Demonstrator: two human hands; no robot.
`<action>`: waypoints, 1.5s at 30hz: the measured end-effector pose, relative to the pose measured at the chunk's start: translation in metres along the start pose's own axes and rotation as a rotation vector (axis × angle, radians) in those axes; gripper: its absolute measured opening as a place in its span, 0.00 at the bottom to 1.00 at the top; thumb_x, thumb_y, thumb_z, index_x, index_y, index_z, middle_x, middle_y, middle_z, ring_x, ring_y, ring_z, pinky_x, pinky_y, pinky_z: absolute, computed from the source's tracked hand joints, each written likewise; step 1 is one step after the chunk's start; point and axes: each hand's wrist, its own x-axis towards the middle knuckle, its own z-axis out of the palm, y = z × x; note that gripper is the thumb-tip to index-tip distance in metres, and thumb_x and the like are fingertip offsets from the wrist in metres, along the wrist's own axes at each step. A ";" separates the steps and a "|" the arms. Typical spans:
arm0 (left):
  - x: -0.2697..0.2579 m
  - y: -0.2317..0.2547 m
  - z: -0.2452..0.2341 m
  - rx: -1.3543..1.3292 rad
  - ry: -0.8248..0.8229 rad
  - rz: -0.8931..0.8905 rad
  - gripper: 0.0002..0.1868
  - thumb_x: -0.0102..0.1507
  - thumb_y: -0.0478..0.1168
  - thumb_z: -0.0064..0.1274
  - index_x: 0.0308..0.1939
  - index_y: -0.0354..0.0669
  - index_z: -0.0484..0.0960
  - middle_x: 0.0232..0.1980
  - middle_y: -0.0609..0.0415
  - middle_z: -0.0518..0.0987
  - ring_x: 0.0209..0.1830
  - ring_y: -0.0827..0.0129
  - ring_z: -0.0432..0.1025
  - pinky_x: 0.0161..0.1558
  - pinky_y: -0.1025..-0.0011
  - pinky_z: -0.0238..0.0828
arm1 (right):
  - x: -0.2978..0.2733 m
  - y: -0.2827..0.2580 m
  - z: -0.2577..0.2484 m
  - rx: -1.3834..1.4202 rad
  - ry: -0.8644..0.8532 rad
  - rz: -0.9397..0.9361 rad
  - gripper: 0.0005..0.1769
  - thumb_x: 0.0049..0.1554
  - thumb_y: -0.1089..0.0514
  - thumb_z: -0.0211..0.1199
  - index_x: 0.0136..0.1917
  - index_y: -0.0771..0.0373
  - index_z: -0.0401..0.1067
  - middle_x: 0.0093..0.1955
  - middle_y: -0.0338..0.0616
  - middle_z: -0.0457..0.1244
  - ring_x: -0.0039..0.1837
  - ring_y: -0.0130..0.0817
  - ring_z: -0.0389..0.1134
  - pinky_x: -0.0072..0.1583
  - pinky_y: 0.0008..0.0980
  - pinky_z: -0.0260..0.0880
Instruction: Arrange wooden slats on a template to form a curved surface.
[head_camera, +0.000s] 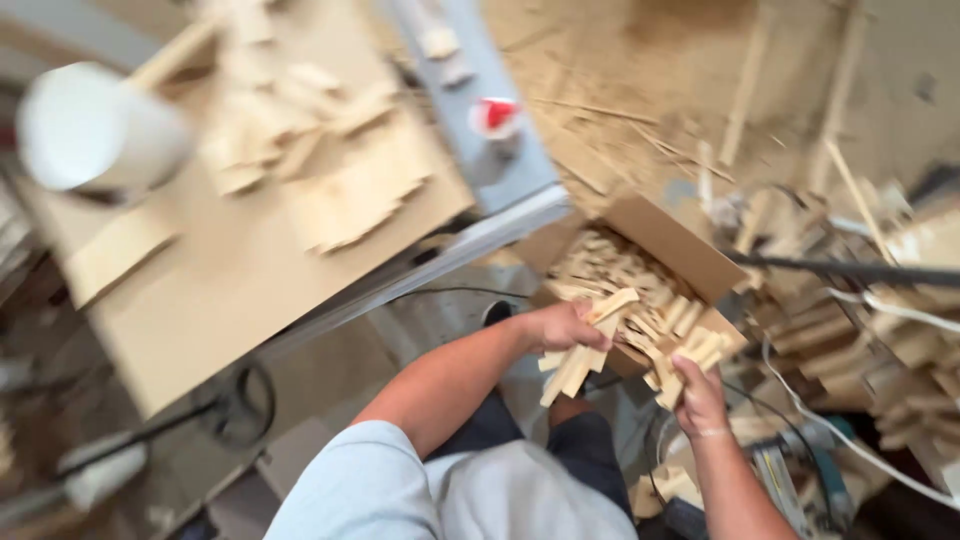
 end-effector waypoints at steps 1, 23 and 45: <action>-0.026 -0.004 -0.009 -0.012 0.039 0.019 0.16 0.48 0.39 0.74 0.36 0.42 0.85 0.32 0.50 0.83 0.33 0.64 0.79 0.37 0.65 0.78 | -0.029 -0.023 0.028 -0.012 -0.043 0.003 0.34 0.58 0.64 0.65 0.75 0.56 0.59 0.63 0.54 0.64 0.59 0.49 0.70 0.58 0.57 0.74; -0.405 0.007 -0.339 -0.280 0.649 0.133 0.23 0.55 0.48 0.68 0.53 0.49 0.85 0.45 0.51 0.84 0.53 0.56 0.76 0.58 0.58 0.70 | -0.326 -0.019 0.623 -0.525 -0.592 -0.083 0.37 0.44 0.60 0.77 0.66 0.61 0.69 0.52 0.51 0.68 0.53 0.44 0.71 0.55 0.53 0.75; -0.550 -0.051 -0.414 0.427 1.049 0.265 0.24 0.62 0.52 0.61 0.61 0.57 0.81 0.57 0.56 0.82 0.55 0.57 0.78 0.56 0.54 0.77 | -0.309 -0.017 0.679 -1.311 -0.572 -1.145 0.20 0.59 0.54 0.68 0.63 0.60 0.75 0.60 0.45 0.66 0.67 0.45 0.67 0.69 0.41 0.65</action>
